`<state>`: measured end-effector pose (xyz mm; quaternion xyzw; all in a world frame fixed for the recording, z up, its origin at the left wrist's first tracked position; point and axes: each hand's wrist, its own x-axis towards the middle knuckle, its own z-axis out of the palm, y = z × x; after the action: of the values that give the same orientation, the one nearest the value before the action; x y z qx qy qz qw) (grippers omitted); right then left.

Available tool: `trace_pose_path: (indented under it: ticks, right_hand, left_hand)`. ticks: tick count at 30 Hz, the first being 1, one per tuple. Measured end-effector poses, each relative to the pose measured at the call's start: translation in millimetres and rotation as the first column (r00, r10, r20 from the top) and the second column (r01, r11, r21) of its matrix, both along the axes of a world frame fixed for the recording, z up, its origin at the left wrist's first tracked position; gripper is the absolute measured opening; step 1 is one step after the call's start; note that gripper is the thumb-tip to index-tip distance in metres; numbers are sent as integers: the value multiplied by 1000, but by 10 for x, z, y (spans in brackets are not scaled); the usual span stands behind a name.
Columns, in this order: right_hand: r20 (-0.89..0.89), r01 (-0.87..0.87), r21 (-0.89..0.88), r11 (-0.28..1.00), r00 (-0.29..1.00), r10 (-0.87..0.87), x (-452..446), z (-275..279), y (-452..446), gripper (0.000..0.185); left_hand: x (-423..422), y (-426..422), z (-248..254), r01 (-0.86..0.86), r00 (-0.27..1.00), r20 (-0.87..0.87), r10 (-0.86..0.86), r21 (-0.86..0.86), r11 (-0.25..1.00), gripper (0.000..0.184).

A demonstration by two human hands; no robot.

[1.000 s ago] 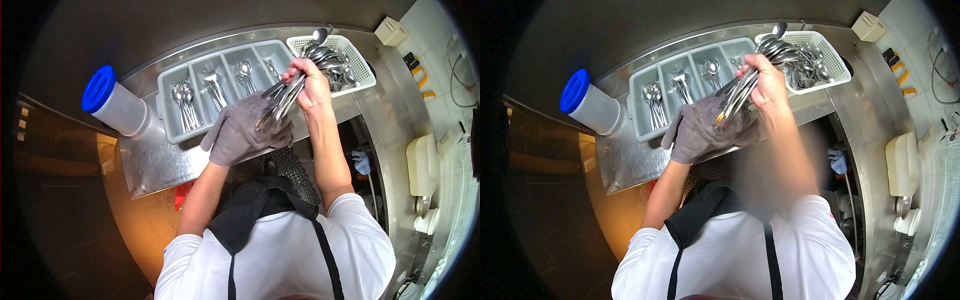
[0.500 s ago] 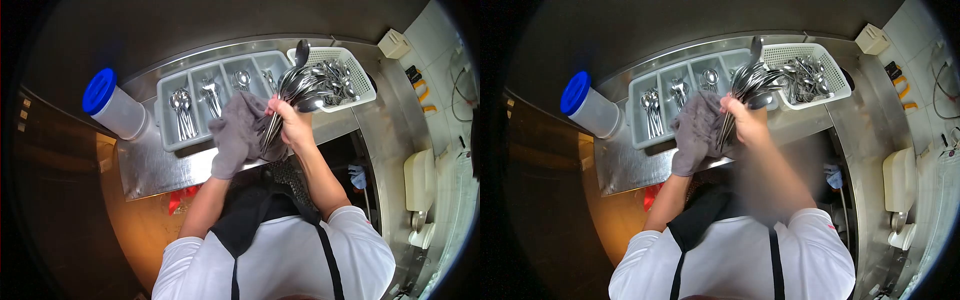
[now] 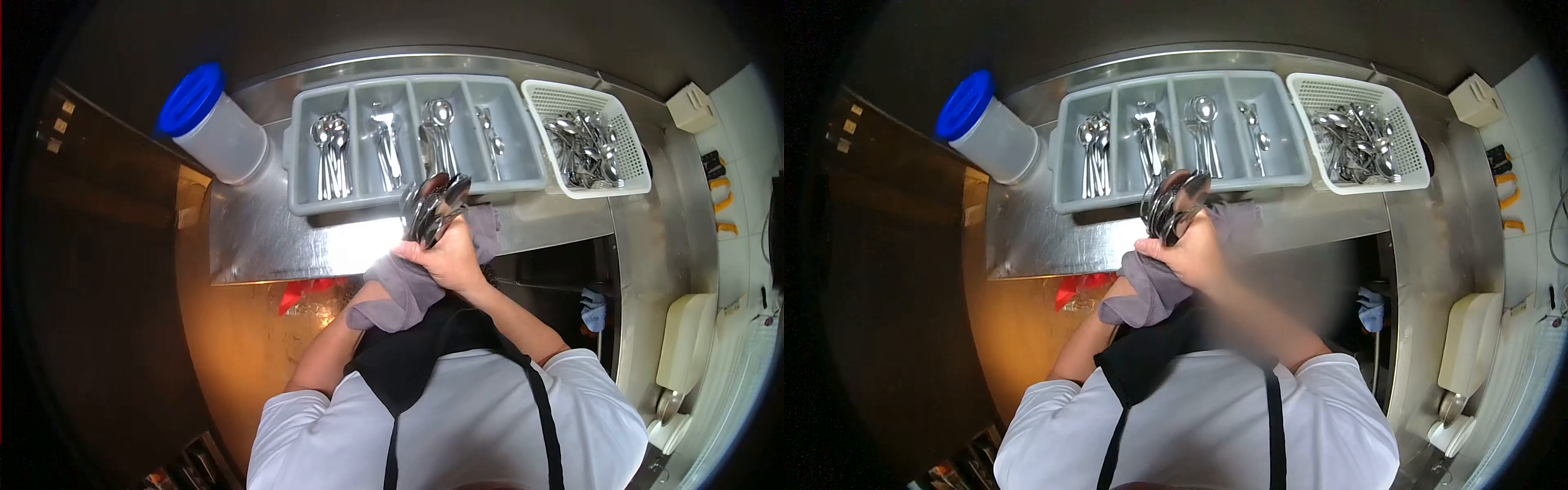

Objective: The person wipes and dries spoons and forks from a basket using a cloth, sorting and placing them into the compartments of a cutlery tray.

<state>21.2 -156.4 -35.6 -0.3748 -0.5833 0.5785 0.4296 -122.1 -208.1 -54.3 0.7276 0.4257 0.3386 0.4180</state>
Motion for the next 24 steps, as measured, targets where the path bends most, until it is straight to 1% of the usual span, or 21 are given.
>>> trace_pose_path:
  ticks: [3, 4, 7, 11, 12, 13, 14, 15, 17, 18, 21, 22, 23, 24]
  right_hand:
    - [-199, -129, -136, 982, 975, 101, -121, -26, -66, 68]
    - [-233, -208, -142, 968, 957, 172, -149, 2, -73, 77]
    - [-100, -179, -69, 981, 980, 171, -248, -38, -106, 75]
    - [-175, -268, -240, 933, 957, 229, -258, -130, -177, 75]
    - [-300, -350, -237, 906, 914, 275, -195, -277, -147, 76]
    - [-408, -246, -183, 952, 900, 154, -207, -280, -142, 81]
    - [-511, -277, -226, 934, 850, 129, -141, -241, -24, 83]
    - [-607, -311, -269, 912, 790, 91, -113, -81, 142, 86]
    - [-447, -163, -108, 981, 889, 99, -134, 129, 350, 90]
    - [-455, -181, -89, 979, 882, 122, -175, 309, 374, 88]
    - [-150, -235, -107, 966, 964, 218, -222, 461, 512, 65]
    - [-144, -223, -224, 949, 970, 194, -250, 491, 514, 41]
    - [-83, -244, -244, 939, 970, 230, -256, 503, 526, 38]
    - [-22, -264, -267, 927, 963, 269, -259, 503, 535, 36]
  left_hand:
    - [-121, -97, -71, -107, 992, 61, 109, -43, 993, 36]
    - [-152, -126, -83, -125, 989, 74, 129, -48, 991, 35]
    - [-214, -211, -123, -172, 979, 102, 177, -60, 983, 34]
    - [-350, -285, -173, -169, 982, 78, 174, -69, 983, 31]
    - [-404, -297, -180, -158, 985, 54, 161, -66, 985, 31]
    - [-455, -305, -186, -141, 989, 30, 143, -64, 988, 30]
    - [-481, -331, -210, -126, 992, 4, 127, -63, 990, 30]
    - [-515, -348, -227, -106, 994, -17, 105, -64, 992, 29]
    - [-525, -377, -251, -70, 997, -47, 68, -61, 996, 28]
    - [-516, -391, -261, -51, 997, -65, 47, -53, 997, 27]
    - [-462, -401, -317, -4, 994, -112, 4, 8, 1000, 25]
    - [-461, -409, -371, -5, 1000, -20, 3, -144, 990, 25]
    - [-461, -426, -438, 5, 997, 71, 17, -293, 956, 25]
    - [-458, -456, -459, -8, 991, 120, 51, -331, 944, 25]
